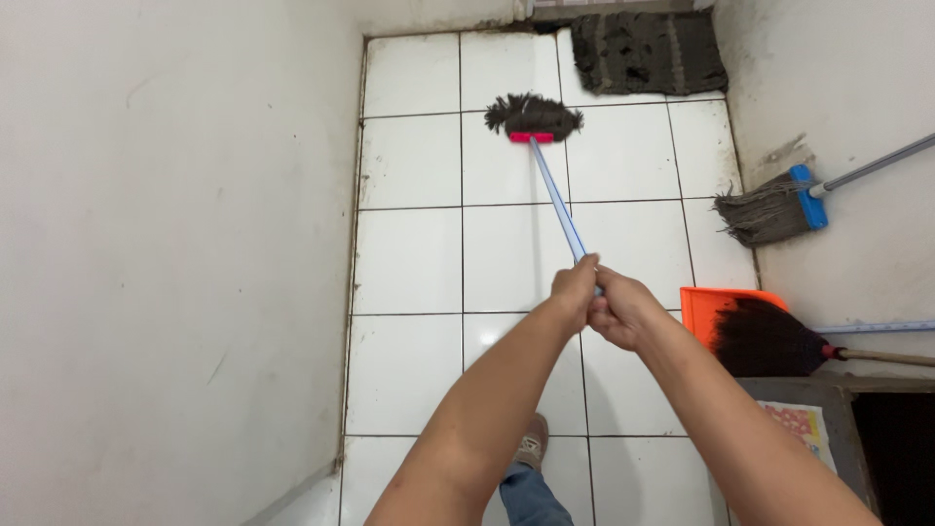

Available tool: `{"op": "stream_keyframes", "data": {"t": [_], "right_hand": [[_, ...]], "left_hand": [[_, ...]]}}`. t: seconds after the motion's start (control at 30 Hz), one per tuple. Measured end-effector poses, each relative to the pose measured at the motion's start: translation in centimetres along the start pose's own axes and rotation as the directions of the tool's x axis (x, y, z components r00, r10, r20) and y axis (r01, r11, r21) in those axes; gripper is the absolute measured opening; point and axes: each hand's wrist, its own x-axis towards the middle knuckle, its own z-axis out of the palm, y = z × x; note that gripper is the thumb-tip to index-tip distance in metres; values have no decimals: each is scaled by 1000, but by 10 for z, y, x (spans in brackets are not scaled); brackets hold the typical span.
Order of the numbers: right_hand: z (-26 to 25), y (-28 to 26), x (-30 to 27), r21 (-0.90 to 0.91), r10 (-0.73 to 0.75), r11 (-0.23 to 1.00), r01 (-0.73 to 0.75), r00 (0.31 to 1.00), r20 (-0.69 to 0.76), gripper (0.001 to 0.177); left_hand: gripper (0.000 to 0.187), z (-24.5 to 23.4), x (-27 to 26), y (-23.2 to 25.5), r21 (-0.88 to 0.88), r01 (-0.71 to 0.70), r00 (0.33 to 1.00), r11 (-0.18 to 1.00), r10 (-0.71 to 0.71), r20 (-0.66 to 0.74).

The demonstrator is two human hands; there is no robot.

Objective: The person sweeps the white tiled floor in a narrow hallway and around a storage shelf using a broom, pushing debris into a dustpan.

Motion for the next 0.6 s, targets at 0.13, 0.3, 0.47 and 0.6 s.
{"op": "stream_keyframes", "data": {"t": [0.13,0.3,0.47,0.6], "right_hand": [[7,29,-5,-15,32,999,-33,999,-24,34],[-6,70,-129,-196,162,962,-190,975,-151,37],[-18,52,-176,26,238,971,-237,959,-152,34],[-15,32,-135,-76,121,989,-130,986,-117,29]], "left_hand": [[51,-20,-28,-15,92,30,999,995,-33,33],[43,-9,-103,-82,198,149,946,969,-198,256],[39,18,-135,-85,231,210,905,950,-279,321],[31,22,-78,-65,274,115,939,955,-194,282]]}}
